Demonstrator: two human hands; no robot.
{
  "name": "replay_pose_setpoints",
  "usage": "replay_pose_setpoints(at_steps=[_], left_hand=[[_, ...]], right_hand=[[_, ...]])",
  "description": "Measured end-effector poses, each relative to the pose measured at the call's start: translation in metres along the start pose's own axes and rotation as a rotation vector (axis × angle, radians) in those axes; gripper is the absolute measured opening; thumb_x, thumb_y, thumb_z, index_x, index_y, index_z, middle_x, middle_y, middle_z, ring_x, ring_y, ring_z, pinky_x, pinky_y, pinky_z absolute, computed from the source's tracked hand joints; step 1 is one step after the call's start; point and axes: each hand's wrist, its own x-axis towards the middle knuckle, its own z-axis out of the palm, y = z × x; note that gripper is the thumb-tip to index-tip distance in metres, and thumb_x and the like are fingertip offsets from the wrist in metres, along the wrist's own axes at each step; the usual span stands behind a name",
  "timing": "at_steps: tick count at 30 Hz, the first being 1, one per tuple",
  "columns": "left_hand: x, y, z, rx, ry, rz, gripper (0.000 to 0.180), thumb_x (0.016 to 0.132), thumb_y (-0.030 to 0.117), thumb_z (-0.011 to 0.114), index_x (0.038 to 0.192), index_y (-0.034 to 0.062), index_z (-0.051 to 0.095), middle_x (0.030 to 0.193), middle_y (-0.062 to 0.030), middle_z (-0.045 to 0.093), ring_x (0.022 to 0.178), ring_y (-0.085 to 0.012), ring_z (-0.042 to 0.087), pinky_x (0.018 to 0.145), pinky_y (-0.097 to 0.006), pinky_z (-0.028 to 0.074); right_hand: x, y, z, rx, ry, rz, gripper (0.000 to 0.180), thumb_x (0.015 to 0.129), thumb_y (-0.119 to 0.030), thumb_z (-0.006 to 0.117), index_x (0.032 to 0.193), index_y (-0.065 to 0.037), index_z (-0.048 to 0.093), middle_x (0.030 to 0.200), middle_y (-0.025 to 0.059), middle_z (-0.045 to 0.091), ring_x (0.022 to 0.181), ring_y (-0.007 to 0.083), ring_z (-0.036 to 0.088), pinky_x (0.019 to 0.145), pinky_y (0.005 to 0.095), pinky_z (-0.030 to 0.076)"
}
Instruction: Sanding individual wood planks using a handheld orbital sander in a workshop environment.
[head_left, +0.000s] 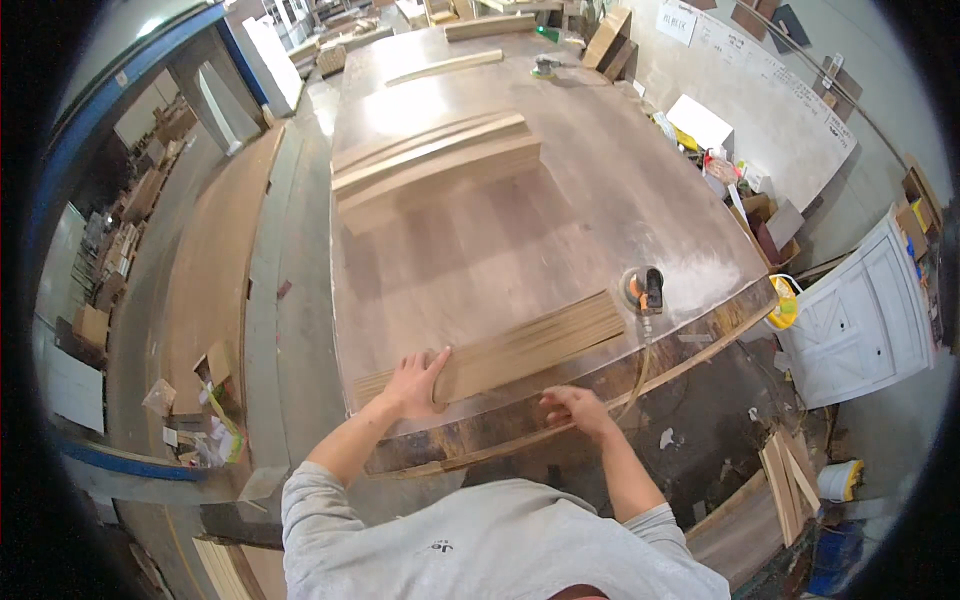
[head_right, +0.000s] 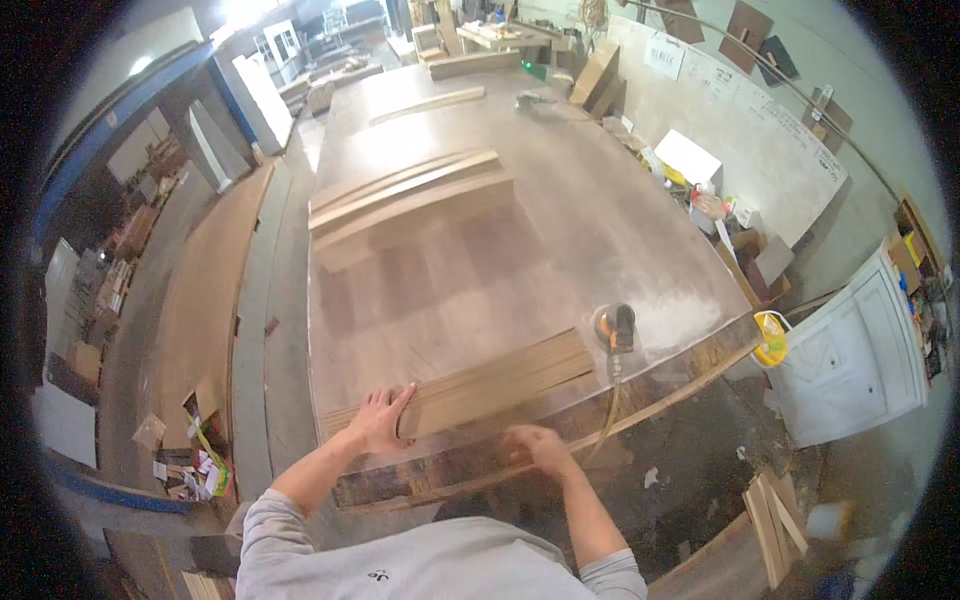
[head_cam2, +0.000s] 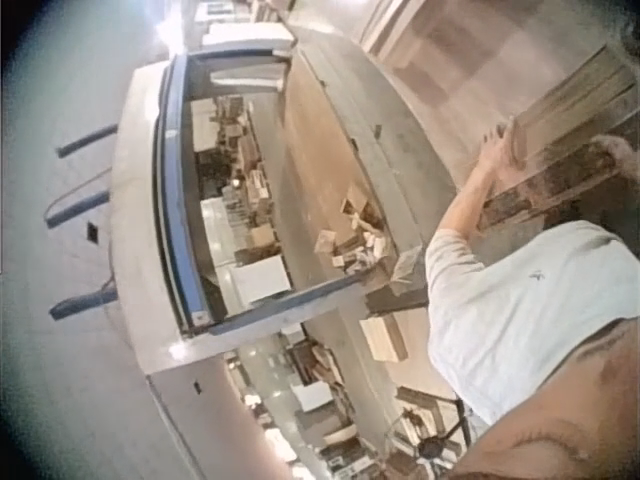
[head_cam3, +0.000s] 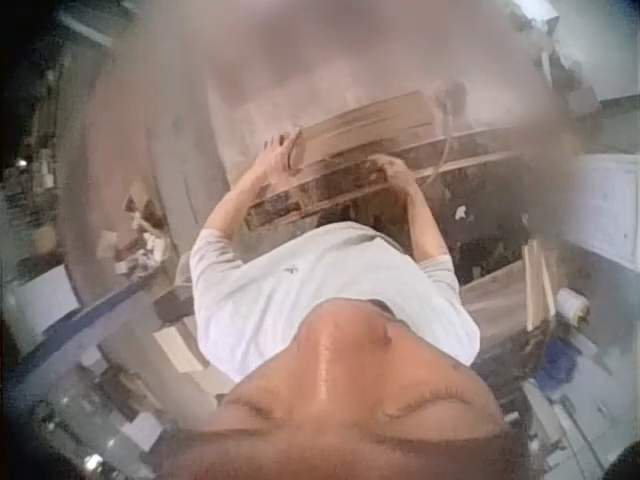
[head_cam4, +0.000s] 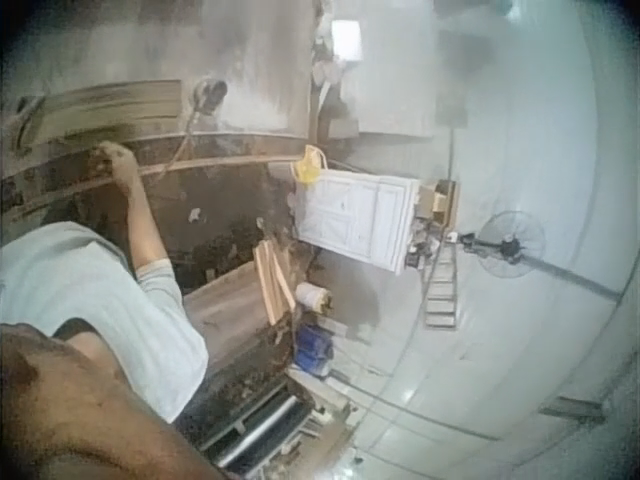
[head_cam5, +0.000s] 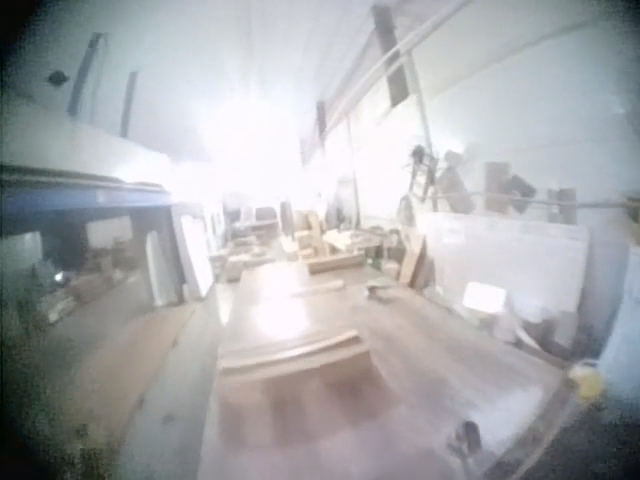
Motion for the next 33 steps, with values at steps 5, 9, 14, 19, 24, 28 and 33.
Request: replay_pose_setpoints(at_steps=[5,9,14,19,24,28,33], left_hand=[[0.006,0.001,0.008,-0.029,0.037,-0.036,0.121,0.073,0.043,0.085,0.168,0.0104,0.017,0.151,-0.031,0.043,0.142,-0.0454,0.039,0.123,-0.056,0.025],[0.008,-0.009,0.021,-0.039,0.119,-0.02,0.12,0.073,0.042,0.084,0.168,0.0116,0.017,0.158,-0.0313,0.035,0.15,-0.0464,0.03,0.128,-0.059,0.015],[0.008,0.003,0.049,0.049,0.173,-0.12,0.113,0.08,0.049,0.08,0.168,0.0135,0.019,0.169,-0.0317,0.018,0.16,-0.0437,0.011,0.128,-0.064,0.004],[-0.018,0.018,0.075,-0.101,0.35,-0.256,0.092,0.095,0.062,0.059,0.166,0.0136,0.028,0.174,-0.0208,0.017,0.162,-0.0368,0.009,0.129,-0.063,0.004],[-0.077,-0.039,0.083,-0.11,0.411,-0.78,0.086,0.099,0.063,0.052,0.163,0.0087,0.033,0.17,-0.0179,0.03,0.16,-0.0356,0.02,0.127,-0.06,0.016],[-0.103,-0.077,0.092,-0.282,0.474,-0.94,0.085,0.1,0.059,0.056,0.162,0.0049,0.035,0.167,-0.0204,0.034,0.158,-0.034,0.027,0.127,-0.055,0.024],[-0.05,-0.06,0.106,-0.828,0.783,-0.882,0.087,0.094,0.037,0.072,0.164,0.0051,0.031,0.163,-0.0221,0.042,0.151,-0.0375,0.041,0.124,-0.038,0.031]], right_hand=[[0.003,-0.052,-0.023,-0.611,0.367,-0.442,0.066,0.087,-0.043,0.081,0.14,-0.009,0.065,0.129,0.0167,0.071,0.122,0.0331,0.065,0.105,0.0466,0.05],[0.045,-0.118,-0.005,-1.302,0.206,-0.759,0.094,0.073,-0.045,0.089,0.153,-0.016,0.049,0.155,0.0177,0.047,0.145,0.0366,0.041,0.12,0.0565,0.032],[0.107,-0.099,-0.018,-1.622,-0.014,-0.749,0.121,0.056,-0.054,0.089,0.161,-0.021,0.038,0.158,0.0157,0.039,0.151,0.0389,0.029,0.125,0.0666,0.014],[0.102,-0.099,-0.02,-1.565,-0.046,-0.831,0.111,0.058,-0.047,0.089,0.155,-0.015,0.044,0.139,0.0128,0.048,0.137,0.0361,0.04,0.123,0.0605,0.019],[0.099,-0.102,-0.017,-1.561,-0.073,-0.842,0.11,0.058,-0.046,0.089,0.155,-0.016,0.045,0.141,0.0122,0.048,0.138,0.035,0.04,0.122,0.0605,0.02],[0.104,-0.103,-0.019,-1.62,-0.092,-0.771,0.114,0.058,-0.047,0.089,0.157,-0.017,0.042,0.14,0.0125,0.048,0.138,0.0354,0.04,0.123,0.0621,0.019],[0.099,-0.108,-0.017,-1.609,-0.082,-0.779,0.116,0.058,-0.049,0.091,0.158,-0.016,0.041,0.146,0.0137,0.046,0.142,0.037,0.037,0.125,0.0628,0.017]])
